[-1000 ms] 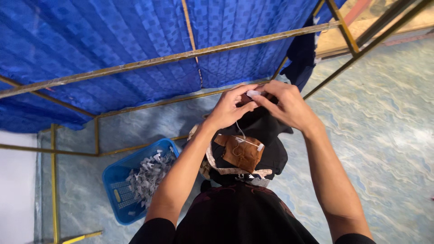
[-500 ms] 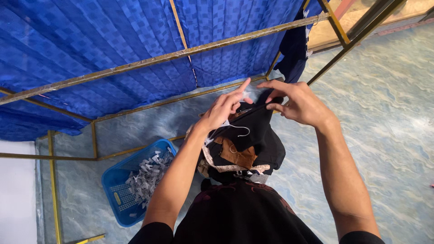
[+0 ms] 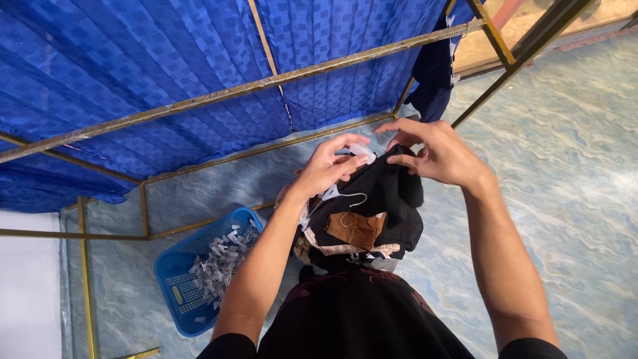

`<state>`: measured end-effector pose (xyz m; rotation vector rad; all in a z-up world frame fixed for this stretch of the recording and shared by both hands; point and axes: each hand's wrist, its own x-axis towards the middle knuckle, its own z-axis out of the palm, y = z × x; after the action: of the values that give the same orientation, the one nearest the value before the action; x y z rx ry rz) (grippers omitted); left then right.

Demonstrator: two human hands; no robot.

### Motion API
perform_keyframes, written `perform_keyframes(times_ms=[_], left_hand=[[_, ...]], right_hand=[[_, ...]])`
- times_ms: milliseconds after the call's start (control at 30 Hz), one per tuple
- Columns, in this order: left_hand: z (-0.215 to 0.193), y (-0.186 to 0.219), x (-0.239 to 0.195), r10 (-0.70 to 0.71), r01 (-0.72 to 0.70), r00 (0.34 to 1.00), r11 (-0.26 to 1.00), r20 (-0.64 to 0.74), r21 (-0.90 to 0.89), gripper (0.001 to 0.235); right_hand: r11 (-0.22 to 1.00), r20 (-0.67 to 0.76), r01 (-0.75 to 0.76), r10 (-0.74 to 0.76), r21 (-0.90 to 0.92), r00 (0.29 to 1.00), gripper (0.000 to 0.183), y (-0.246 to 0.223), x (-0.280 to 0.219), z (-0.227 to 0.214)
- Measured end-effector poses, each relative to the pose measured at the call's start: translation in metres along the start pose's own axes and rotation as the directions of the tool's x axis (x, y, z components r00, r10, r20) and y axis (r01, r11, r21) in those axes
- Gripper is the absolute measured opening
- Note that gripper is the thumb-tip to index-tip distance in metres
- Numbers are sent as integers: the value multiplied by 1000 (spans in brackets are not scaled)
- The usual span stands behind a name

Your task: The person picks up clothes from a pile, places them on hangers, and hangs them on a metal rack. The person handles a dark blue garment, a black garment, and a brown garment, using white plastic hangers and clips to secure them to the rack.

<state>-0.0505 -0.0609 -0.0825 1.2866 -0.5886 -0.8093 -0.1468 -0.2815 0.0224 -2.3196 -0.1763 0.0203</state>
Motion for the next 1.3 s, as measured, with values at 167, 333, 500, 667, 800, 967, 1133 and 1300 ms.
perform_keyframes(times_ms=[167,333,500,667,800,967,1133,1300], left_hand=[[-2,-6,4,87,-86,991,996,-97,9,27],[-5,-12,5,81,-82,993,996,-82,-16,26],[-7,-15,2,105,-105,994,993,-13,-56,35],[-12,-16,0,168,-169,986,980,-12,-101,36],[-12,-15,-1,150,-160,984,981,-93,-108,33],[-4,-12,0,157,-168,979,982,-133,-81,28],[-2,-7,-3,207,-194,966,976,-157,99,26],[-5,-7,-3,326,-274,936,910,-132,311,24]], right_hand=[[997,-57,-52,55,56,997,60,-3,-2,4],[997,-149,17,-6,69,989,60,-2,-2,7],[998,-158,12,-3,61,987,55,-2,-2,6],[999,-170,42,-42,-4,985,56,-2,-4,2],[999,-159,45,-41,22,986,55,-1,-3,2],[999,-143,43,-40,16,989,55,1,-1,6],[998,-120,50,-45,35,992,54,1,1,8],[996,-121,90,-87,17,989,50,2,4,11]])
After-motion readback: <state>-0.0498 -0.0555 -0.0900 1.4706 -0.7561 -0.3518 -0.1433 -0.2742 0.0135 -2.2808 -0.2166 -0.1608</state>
